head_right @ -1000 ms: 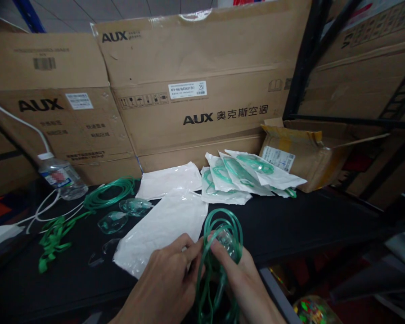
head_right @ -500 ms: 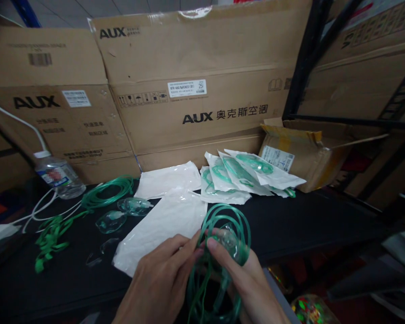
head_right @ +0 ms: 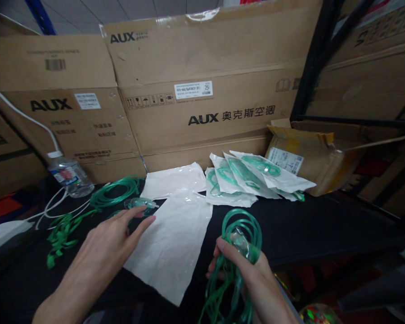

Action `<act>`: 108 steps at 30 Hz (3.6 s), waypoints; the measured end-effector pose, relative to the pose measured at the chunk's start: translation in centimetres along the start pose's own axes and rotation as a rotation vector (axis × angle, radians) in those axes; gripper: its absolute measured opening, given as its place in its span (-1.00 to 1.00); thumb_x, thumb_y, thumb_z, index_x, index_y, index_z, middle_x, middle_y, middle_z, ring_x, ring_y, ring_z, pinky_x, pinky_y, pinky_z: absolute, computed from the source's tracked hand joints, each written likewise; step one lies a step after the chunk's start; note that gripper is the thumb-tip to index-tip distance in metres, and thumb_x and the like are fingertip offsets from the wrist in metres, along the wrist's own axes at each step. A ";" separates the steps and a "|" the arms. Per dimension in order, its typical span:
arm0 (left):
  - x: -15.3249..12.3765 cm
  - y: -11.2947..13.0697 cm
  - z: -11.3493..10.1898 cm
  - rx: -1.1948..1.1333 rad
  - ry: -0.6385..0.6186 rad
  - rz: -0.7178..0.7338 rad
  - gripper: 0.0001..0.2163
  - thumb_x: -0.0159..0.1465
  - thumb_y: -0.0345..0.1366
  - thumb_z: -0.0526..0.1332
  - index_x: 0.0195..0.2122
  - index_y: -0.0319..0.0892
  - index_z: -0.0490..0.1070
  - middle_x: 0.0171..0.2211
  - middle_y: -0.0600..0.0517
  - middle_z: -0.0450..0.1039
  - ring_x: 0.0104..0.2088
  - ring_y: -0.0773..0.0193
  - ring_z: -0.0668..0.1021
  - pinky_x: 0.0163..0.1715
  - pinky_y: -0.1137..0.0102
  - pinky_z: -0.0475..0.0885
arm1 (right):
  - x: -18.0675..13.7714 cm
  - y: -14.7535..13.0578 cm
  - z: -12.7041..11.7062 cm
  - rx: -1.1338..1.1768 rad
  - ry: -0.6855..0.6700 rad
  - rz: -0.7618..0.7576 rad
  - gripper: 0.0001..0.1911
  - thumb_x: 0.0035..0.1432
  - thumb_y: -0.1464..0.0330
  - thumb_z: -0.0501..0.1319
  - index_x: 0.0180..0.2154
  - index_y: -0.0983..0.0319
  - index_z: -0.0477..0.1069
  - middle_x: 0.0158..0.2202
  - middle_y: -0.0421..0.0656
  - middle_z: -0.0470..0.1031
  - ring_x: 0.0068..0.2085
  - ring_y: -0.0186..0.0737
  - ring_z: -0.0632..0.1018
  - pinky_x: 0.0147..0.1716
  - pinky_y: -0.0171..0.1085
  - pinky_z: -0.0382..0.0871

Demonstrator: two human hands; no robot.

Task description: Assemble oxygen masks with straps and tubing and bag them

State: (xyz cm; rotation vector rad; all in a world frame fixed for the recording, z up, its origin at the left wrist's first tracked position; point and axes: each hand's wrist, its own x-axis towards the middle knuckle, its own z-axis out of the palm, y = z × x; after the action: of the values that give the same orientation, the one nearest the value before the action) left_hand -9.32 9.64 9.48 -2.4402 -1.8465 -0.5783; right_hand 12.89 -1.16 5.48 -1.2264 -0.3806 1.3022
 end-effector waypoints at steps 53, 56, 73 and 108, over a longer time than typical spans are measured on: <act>-1.4 5.2 3.9 -0.014 -0.076 0.466 -0.81 0.31 -0.49 0.19 -0.14 -0.08 0.47 -0.21 0.06 0.55 -0.25 0.12 0.67 -0.50 0.36 0.54 | 0.3 1.6 -2.3 -0.514 -0.405 0.208 -0.53 -0.01 -0.01 0.43 -0.36 0.26 0.47 -0.51 -0.21 0.52 -0.46 -0.26 0.57 -0.45 -0.35 0.38; -1.6 5.3 4.3 -0.078 0.159 0.453 -0.87 0.33 -0.44 0.20 -0.16 -0.09 0.44 -0.27 0.09 0.52 -0.37 0.21 0.64 -0.57 0.43 0.44 | -0.1 1.7 -1.3 -0.520 -0.373 0.177 -0.60 0.01 0.06 0.42 -0.37 0.25 0.46 -0.54 -0.24 0.50 -0.49 -0.26 0.57 -0.49 -0.36 0.37; -4.3 5.4 3.6 -0.211 0.439 0.914 -0.77 0.47 -0.43 0.00 -0.07 -0.24 0.45 -0.35 0.05 0.58 -0.44 0.25 0.62 -0.49 0.41 0.54 | -1.2 0.7 0.9 -0.013 -0.323 0.185 -0.64 -0.10 0.37 0.53 -0.23 0.27 0.53 -0.46 -0.22 0.58 -0.39 -0.17 0.65 -0.31 -0.29 0.54; -4.3 6.7 4.9 -0.305 0.241 0.618 -0.78 0.49 -0.38 -0.04 0.00 -0.08 0.36 -0.32 0.06 0.51 -0.40 0.17 0.61 -0.53 0.34 0.52 | 0.7 4.3 0.1 0.368 -0.359 0.054 -0.79 -0.11 0.34 0.45 -0.33 0.19 0.57 -0.25 -0.14 0.66 -0.13 -0.04 0.63 0.01 -0.10 0.46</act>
State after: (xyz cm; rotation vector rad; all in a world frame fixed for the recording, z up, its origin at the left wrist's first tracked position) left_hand -2.65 4.84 4.92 -2.7615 -0.8917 -1.0852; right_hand 10.79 -1.40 1.61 -0.6991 -0.3440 1.5634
